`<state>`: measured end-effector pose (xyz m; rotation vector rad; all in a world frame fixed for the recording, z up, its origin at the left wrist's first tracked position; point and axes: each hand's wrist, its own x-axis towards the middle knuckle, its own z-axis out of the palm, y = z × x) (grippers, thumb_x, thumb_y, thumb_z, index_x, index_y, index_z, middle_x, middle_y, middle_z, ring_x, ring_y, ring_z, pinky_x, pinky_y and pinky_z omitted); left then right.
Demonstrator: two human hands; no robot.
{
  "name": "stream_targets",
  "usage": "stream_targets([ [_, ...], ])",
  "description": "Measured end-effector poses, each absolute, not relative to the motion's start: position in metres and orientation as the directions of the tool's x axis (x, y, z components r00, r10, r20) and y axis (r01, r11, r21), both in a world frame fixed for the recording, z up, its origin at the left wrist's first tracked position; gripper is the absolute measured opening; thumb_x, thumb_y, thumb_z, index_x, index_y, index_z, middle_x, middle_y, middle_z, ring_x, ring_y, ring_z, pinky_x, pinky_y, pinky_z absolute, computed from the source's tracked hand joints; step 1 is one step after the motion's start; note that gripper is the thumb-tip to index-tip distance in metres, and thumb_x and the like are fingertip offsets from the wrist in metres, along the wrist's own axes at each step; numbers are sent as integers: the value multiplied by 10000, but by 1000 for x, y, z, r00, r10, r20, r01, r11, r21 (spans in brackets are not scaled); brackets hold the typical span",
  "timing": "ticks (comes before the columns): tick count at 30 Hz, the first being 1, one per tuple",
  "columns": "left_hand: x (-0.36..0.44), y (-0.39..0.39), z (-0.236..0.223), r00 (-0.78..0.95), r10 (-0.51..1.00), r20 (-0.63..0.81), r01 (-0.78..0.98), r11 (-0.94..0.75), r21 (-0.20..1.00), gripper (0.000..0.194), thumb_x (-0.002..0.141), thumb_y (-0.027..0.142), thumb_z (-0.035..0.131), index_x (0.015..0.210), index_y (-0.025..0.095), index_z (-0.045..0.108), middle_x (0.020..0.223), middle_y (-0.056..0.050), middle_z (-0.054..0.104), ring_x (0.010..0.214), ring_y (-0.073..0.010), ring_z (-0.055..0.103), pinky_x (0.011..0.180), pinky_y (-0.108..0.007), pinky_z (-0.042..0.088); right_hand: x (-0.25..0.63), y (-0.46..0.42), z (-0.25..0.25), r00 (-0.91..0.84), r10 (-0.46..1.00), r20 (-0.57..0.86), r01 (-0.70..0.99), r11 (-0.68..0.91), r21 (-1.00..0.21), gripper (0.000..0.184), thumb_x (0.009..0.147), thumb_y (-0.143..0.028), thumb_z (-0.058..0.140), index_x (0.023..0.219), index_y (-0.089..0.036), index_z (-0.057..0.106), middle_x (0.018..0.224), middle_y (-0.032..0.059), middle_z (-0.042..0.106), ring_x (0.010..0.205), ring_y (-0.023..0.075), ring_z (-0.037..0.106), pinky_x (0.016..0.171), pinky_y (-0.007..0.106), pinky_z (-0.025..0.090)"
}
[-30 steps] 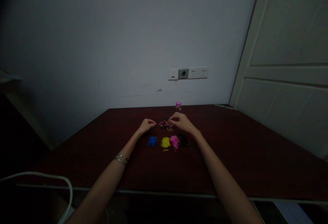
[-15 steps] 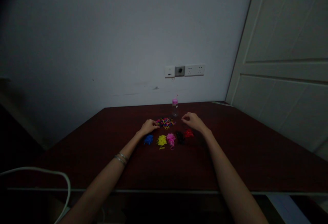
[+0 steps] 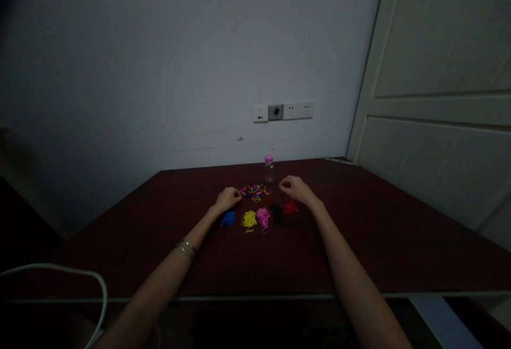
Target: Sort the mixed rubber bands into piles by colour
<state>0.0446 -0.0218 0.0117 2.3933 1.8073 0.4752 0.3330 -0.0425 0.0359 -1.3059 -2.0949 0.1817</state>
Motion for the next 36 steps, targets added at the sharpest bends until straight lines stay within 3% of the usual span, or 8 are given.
stream_targets([
  [7, 40, -17, 8, 303, 921, 245, 862, -374, 341, 189, 703, 227, 518, 772, 152, 677, 783, -71, 657, 719, -160, 583, 635, -222, 397, 329, -44, 36, -299, 852, 431, 743, 491, -455, 180, 724, -253, 531, 788, -159, 670, 812, 66, 642, 722, 166, 586, 659, 256, 445],
  [13, 42, -15, 20, 366, 878, 308, 639, -477, 603, 213, 663, 215, 544, 742, 82, 690, 691, -54, 652, 644, -129, 555, 615, -208, 401, 310, -52, 40, -345, 816, 464, 608, 570, -552, 196, 736, -280, 541, 796, -150, 675, 818, 63, 656, 760, 174, 596, 701, 276, 455],
  [18, 52, -29, 36, 477, 840, 261, 406, -473, 782, 231, 644, 271, 607, 733, 74, 690, 685, -56, 649, 627, -115, 541, 619, -213, 407, 283, -65, 45, -400, 804, 439, 447, 590, -673, 261, 734, -342, 566, 868, -148, 678, 870, 62, 671, 800, 179, 601, 736, 282, 455],
  [26, 65, -51, 47, 610, 770, 184, 309, -445, 840, 253, 621, 291, 639, 742, 78, 700, 644, -42, 628, 585, -96, 510, 584, -206, 385, 263, -76, 48, -505, 783, 363, 392, 583, -712, 280, 752, -362, 542, 819, -132, 689, 752, 47, 656, 668, 144, 566, 617, 253, 434],
  [36, 72, -53, 40, 632, 757, 167, 352, -473, 808, 236, 625, 260, 622, 755, 79, 701, 645, -31, 626, 601, -99, 509, 605, -208, 391, 264, -77, 48, -529, 763, 371, 396, 609, -688, 270, 738, -366, 560, 751, -127, 684, 728, 45, 625, 678, 142, 550, 633, 256, 430],
])
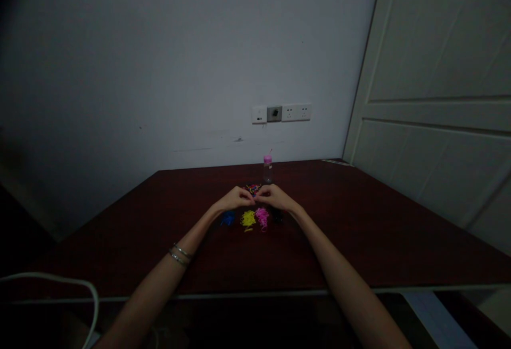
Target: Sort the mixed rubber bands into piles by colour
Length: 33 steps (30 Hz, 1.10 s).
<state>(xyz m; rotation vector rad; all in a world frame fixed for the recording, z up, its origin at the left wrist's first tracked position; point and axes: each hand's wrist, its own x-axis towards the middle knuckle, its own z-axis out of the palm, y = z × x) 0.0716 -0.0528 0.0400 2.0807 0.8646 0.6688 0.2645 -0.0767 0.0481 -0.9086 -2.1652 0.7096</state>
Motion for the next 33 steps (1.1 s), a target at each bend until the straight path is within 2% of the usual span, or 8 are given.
stream_targets([
  [9, 69, -49, 37, 481, 837, 261, 395, -473, 788, 310, 671, 341, 605, 817, 78, 679, 606, -19, 581, 540, -80, 453, 506, -186, 327, 284, -71, 48, -439, 826, 354, 450, 543, -709, 298, 721, -413, 567, 752, -136, 673, 745, 48, 641, 687, 148, 570, 635, 261, 450],
  [16, 57, -33, 25, 260, 931, 258, 435, -351, 829, 292, 697, 311, 578, 823, 64, 672, 591, -23, 589, 513, -73, 447, 509, -188, 337, 320, -69, 31, -432, 831, 350, 504, 545, -670, 297, 718, -416, 567, 747, -138, 668, 785, 56, 631, 722, 152, 577, 676, 273, 453],
  [26, 49, -26, 19, 170, 958, 232, 462, -286, 840, 229, 712, 236, 552, 806, 74, 685, 541, -28, 598, 501, -89, 486, 512, -194, 366, 320, -73, 28, -510, 822, 254, 545, 537, -644, 261, 725, -380, 573, 769, -148, 686, 807, 53, 632, 745, 155, 581, 685, 271, 453],
  [33, 44, -21, 16, 130, 963, 234, 501, -268, 823, 232, 692, 238, 557, 794, 83, 696, 555, -45, 619, 563, -119, 533, 533, -202, 387, 325, -73, 31, -472, 844, 253, 551, 507, -663, 245, 701, -366, 589, 760, -152, 692, 804, 49, 641, 732, 158, 589, 671, 267, 458],
])
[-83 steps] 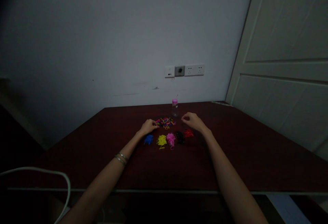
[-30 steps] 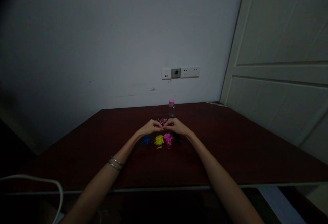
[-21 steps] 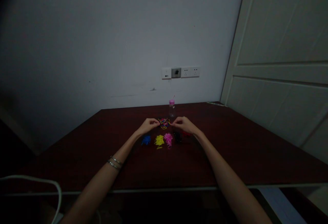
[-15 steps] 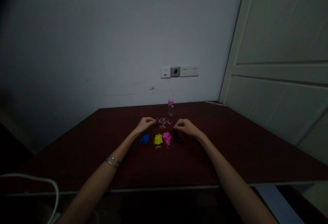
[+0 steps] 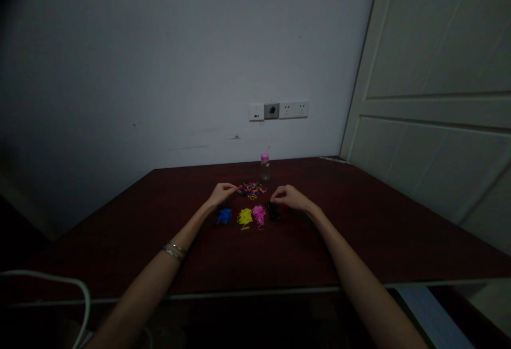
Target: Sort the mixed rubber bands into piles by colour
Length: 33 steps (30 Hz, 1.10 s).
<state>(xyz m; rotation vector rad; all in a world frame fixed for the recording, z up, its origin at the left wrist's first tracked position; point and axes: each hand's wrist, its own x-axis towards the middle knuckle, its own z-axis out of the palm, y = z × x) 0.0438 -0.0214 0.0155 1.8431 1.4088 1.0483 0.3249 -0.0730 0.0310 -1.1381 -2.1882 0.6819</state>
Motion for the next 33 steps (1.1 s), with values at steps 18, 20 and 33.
stream_targets([
  [18, 34, 6, 5, 263, 930, 258, 772, -363, 522, 300, 663, 229, 599, 943, 149, 671, 806, -48, 661, 716, -146, 576, 670, -218, 422, 326, -72, 29, -368, 871, 324, 552, 486, -678, 218, 709, -337, 572, 766, -150, 670, 802, 65, 658, 745, 177, 600, 674, 280, 468],
  [20, 38, 6, 5, 277, 929, 244, 795, -364, 486, 318, 667, 237, 603, 971, 167, 664, 830, -52, 659, 727, -149, 576, 669, -216, 419, 326, -72, 29, -371, 869, 328, 559, 491, -668, 210, 711, -332, 570, 760, -154, 670, 795, 65, 657, 731, 175, 599, 663, 280, 466],
  [33, 41, 2, 12, 287, 922, 259, 819, -377, 433, 216, 697, 294, 598, 846, 167, 688, 835, -57, 658, 754, -154, 574, 661, -210, 401, 326, -70, 29, -375, 865, 333, 573, 498, -651, 206, 711, -318, 569, 763, -148, 672, 799, 64, 655, 738, 176, 599, 671, 273, 462],
])
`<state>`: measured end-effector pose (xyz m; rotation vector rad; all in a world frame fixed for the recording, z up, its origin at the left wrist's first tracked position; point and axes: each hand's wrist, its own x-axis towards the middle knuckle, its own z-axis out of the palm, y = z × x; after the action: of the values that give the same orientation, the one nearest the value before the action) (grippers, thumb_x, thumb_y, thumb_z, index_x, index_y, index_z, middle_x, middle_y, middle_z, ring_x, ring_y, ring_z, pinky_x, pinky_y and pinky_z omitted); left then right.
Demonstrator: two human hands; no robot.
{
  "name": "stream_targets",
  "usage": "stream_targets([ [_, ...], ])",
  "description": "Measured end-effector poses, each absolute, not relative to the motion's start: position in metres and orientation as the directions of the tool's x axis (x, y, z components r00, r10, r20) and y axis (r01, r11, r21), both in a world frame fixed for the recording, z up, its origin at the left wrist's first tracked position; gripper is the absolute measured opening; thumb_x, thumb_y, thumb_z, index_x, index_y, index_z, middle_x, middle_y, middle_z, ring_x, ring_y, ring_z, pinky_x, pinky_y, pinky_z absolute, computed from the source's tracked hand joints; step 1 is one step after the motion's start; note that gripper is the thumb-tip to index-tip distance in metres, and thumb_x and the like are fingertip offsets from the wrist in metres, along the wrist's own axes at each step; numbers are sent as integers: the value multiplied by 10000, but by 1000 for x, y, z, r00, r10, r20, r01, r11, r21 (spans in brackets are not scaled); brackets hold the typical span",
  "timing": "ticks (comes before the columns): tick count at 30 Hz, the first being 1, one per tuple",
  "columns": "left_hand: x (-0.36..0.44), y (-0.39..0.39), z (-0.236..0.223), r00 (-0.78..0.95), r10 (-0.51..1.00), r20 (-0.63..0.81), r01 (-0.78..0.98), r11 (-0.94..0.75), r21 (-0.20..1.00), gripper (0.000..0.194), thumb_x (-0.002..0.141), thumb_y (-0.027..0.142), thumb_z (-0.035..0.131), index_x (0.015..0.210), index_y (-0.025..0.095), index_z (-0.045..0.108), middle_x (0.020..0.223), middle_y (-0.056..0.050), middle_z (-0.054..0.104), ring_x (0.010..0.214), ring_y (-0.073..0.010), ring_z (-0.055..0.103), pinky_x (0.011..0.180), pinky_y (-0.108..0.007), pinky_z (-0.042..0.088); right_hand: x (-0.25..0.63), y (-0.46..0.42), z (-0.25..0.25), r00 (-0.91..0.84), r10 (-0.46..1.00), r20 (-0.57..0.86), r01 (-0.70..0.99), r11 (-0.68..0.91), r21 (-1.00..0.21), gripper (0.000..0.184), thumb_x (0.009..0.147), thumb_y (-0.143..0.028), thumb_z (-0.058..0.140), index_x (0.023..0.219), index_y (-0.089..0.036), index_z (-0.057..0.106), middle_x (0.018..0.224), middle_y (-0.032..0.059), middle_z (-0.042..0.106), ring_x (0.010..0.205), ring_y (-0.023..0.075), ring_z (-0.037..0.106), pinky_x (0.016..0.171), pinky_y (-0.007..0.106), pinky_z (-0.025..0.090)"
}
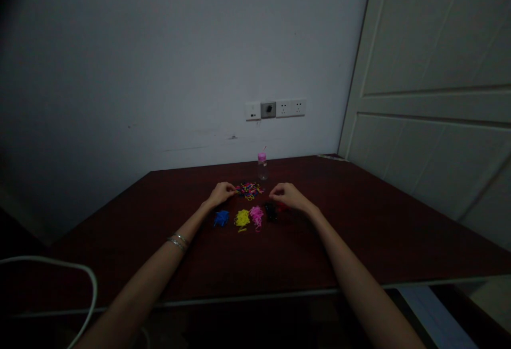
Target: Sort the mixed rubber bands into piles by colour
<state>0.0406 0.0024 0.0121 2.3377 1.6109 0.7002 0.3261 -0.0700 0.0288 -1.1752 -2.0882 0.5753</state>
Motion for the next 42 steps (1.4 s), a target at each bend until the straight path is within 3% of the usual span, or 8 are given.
stream_targets([
  [9, 31, -1, 23, 292, 876, 385, 807, -441, 392, 205, 697, 300, 587, 795, 148, 682, 820, -62, 640, 735, -144, 549, 611, -211, 372, 326, -68, 26, -385, 866, 319, 561, 494, -664, 213, 714, -314, 565, 765, -133, 664, 782, 67, 651, 710, 166, 601, 652, 269, 464],
  [14, 27, -8, 34, 309, 867, 391, 760, -473, 447, 183, 676, 262, 599, 774, 132, 684, 778, -54, 637, 702, -129, 536, 616, -209, 375, 327, -67, 24, -392, 862, 320, 576, 501, -646, 205, 713, -302, 563, 771, -139, 672, 802, 70, 658, 729, 172, 604, 677, 278, 462],
  [19, 31, -26, 49, 467, 840, 276, 570, -525, 632, 223, 628, 288, 639, 736, 99, 686, 617, -23, 601, 580, -98, 488, 562, -204, 359, 326, -68, 25, -394, 864, 315, 596, 501, -628, 207, 715, -304, 559, 773, -142, 675, 812, 72, 660, 747, 176, 602, 685, 281, 463],
  [24, 41, -51, 56, 673, 739, 38, 430, -432, 793, 264, 598, 308, 675, 754, 95, 682, 653, -36, 625, 598, -98, 512, 575, -202, 373, 324, -69, 25, -398, 865, 306, 591, 497, -635, 211, 714, -301, 560, 771, -133, 674, 806, 74, 662, 740, 172, 602, 673, 266, 462],
  [28, 47, -60, 55, 735, 676, -53, 433, -407, 804, 258, 586, 286, 687, 762, 98, 686, 647, -33, 629, 602, -101, 521, 582, -197, 376, 325, -68, 24, -400, 865, 302, 594, 496, -633, 204, 713, -292, 559, 770, -135, 677, 804, 70, 667, 735, 170, 605, 678, 263, 462],
  [42, 43, -54, 46, 727, 681, -87, 466, -397, 791, 315, 573, 300, 692, 814, 97, 683, 607, -18, 608, 556, -88, 496, 536, -187, 351, 325, -66, 22, -393, 870, 299, 594, 488, -640, 196, 712, -286, 563, 772, -140, 679, 819, 67, 673, 753, 166, 611, 711, 261, 470],
])
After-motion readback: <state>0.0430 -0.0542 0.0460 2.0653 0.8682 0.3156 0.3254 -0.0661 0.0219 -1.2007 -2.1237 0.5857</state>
